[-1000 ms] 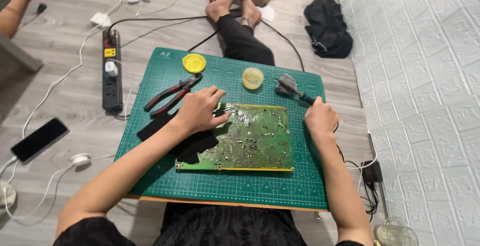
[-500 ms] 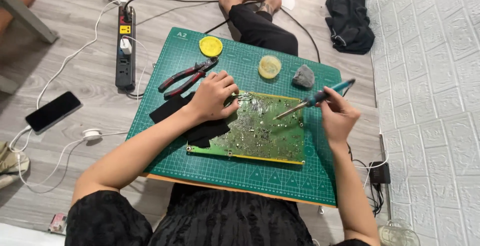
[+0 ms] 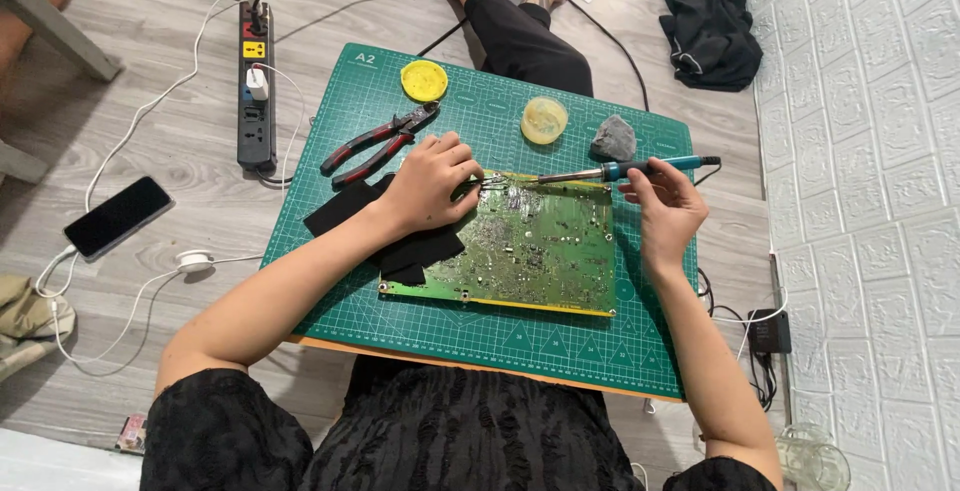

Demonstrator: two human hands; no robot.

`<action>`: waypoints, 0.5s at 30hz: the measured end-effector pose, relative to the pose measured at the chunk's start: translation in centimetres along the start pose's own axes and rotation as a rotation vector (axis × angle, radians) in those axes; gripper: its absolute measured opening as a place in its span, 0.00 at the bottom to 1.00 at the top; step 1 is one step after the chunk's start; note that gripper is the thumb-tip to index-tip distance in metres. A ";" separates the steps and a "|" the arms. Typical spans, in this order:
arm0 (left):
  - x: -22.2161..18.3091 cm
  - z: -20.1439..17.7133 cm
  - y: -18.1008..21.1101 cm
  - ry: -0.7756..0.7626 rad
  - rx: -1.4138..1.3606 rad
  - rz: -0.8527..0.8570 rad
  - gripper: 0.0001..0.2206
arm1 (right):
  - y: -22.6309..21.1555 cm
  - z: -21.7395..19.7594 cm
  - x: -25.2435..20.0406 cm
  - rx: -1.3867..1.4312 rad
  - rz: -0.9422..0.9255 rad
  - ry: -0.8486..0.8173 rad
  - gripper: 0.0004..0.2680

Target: The person solders electronic components onto a circuit board using a soldering iron.

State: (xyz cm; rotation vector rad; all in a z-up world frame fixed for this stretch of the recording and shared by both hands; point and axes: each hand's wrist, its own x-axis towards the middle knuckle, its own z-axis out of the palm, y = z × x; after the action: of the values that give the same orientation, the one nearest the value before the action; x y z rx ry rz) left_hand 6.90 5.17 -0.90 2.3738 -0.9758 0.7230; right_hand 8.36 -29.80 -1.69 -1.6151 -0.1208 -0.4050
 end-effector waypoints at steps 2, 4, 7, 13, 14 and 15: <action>0.1 -0.1 0.1 0.000 -0.006 0.003 0.07 | 0.5 -0.1 0.2 0.018 0.010 0.040 0.08; 0.1 -0.1 0.0 0.003 -0.009 0.006 0.07 | 1.3 -0.4 0.5 0.036 0.018 0.078 0.08; 0.0 0.0 0.0 -0.008 -0.017 0.011 0.07 | 3.1 -1.3 0.9 0.104 0.046 0.112 0.08; 0.1 0.0 -0.1 -0.019 -0.066 0.032 0.08 | 5.6 -2.6 1.9 0.356 0.127 0.061 0.13; 0.0 0.1 -0.1 -0.026 -0.078 0.021 0.08 | 5.4 -2.7 2.0 0.395 0.194 0.059 0.13; 0.1 0.1 -0.2 -0.032 -0.089 0.013 0.07 | 5.3 -2.8 2.3 0.435 0.258 0.056 0.14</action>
State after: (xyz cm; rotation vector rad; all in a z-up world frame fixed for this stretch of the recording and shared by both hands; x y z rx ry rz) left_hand 7.20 5.17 -0.98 2.3106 -1.0158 0.6344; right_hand 11.66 -33.43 -5.80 -1.1701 0.0407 -0.2050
